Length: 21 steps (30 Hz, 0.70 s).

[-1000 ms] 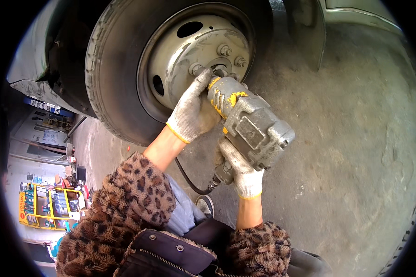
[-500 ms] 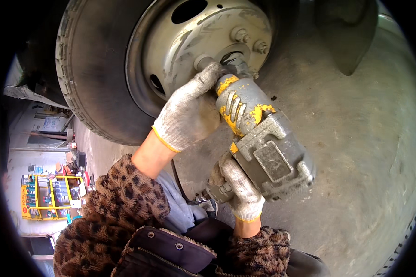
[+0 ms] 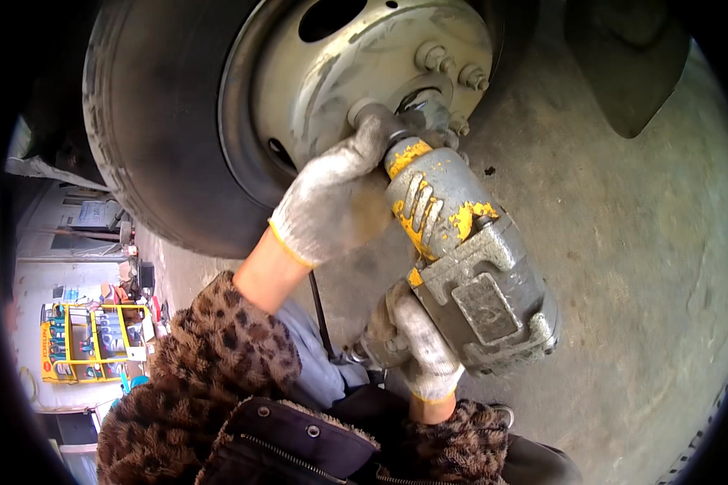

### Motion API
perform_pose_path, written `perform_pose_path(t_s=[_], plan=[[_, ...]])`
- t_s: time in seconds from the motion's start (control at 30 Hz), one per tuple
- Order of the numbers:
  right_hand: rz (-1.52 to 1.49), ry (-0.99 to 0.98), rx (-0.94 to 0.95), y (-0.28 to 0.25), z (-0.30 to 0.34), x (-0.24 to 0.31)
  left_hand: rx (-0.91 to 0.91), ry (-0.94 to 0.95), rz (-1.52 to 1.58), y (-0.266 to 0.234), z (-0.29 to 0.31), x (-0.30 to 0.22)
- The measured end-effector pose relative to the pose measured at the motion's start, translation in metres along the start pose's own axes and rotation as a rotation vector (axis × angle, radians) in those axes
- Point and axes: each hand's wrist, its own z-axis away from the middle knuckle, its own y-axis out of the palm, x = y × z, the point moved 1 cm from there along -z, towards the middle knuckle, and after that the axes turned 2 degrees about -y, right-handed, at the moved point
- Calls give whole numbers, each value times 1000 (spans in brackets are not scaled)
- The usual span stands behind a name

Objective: The person uses a pneumatic impact wrench to tighten lug nuts on a car tire, then checks tire pressure with a gauge, and finally removes the tire from the vehicle.

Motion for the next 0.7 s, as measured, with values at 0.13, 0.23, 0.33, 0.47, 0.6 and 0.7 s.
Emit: perform_pose_path(t_s=[0.13, 0.23, 0.33, 0.47, 0.6, 0.7], plan=[[39, 44, -53, -8, 2, -7, -15, 59, 15, -10, -5, 4], [10, 29, -7, 0, -6, -7, -153, 20, 116, -2, -12, -3], [118, -10, -19, -16, -17, -21, -282, -43, 183, -7, -21, -8], [312, -111, -93, -15, -23, -21, -316, -9, 153, -12, -19, -10], [420, -186, -200, -24, -33, -37, -348, 14, 142, -29, -20, -11], [475, -211, -164, -42, -47, -42, -280, 48, 149, -34, -22, -6]])
